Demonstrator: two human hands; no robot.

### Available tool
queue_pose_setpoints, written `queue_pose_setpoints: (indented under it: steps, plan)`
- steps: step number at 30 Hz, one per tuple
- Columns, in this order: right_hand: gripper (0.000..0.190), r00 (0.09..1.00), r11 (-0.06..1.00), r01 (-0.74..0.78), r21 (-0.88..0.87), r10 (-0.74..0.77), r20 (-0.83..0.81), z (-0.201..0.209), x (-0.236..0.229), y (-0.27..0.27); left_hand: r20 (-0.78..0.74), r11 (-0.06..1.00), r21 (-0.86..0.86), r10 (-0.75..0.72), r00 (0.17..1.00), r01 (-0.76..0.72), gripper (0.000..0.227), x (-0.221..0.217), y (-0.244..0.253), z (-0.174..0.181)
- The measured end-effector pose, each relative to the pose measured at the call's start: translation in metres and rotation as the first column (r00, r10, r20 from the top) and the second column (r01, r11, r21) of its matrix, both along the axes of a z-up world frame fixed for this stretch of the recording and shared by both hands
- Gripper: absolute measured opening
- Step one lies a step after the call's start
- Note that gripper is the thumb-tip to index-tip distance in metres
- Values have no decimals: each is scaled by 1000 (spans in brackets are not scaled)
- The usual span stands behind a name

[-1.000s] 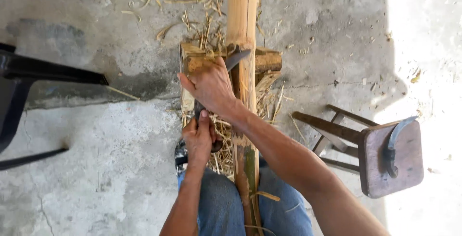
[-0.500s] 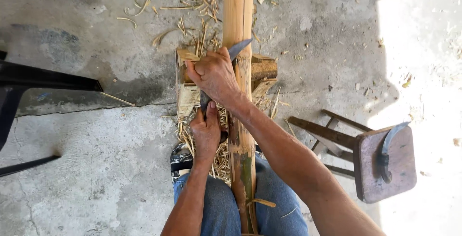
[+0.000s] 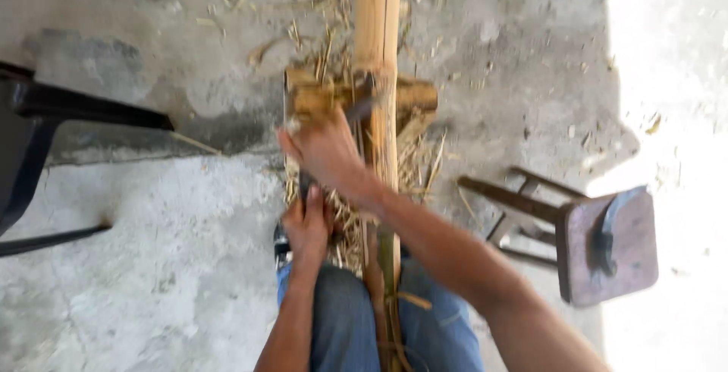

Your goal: Stripping and shaving thin strips of bamboo using a specialized hook-shaped knife.

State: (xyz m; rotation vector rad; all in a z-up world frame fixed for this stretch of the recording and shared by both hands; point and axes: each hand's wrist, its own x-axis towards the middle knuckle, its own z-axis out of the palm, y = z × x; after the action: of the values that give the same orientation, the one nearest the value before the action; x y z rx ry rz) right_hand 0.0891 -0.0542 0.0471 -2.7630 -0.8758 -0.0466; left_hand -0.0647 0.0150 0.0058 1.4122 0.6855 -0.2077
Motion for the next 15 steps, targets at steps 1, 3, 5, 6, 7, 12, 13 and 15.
queue_pose_setpoints:
  steps: [1,3,5,6,7,12,13,15]
  plan:
    - [65,1000,1000,8,0,-8,-26,5,0,1,-26,1000,0,-8,1000,8,42,1,-6,10]
    - [63,999,987,45,152,-40,-35,27,42,0,154,991,-122,76,985,-58,38,46,-22,28]
    - [57,998,965,64,254,-55,-42,20,70,-11,216,995,-85,69,974,-52,36,86,-25,35]
    - [51,990,932,121,341,-88,-111,11,70,-20,218,998,-52,40,975,-29,34,91,-28,37]
    - [51,989,932,128,339,-94,-116,9,75,-23,213,998,-53,34,977,-23,34,92,-31,25]
    - [47,985,916,70,394,-127,120,-2,83,-25,339,995,100,-24,940,-11,41,94,-35,-1]
    - [47,986,916,84,392,-135,103,-4,76,-24,323,995,99,-31,946,-2,41,87,-35,-5]
    - [49,985,910,148,387,-171,27,1,83,-21,368,999,44,1,930,-18,38,95,-37,-12]
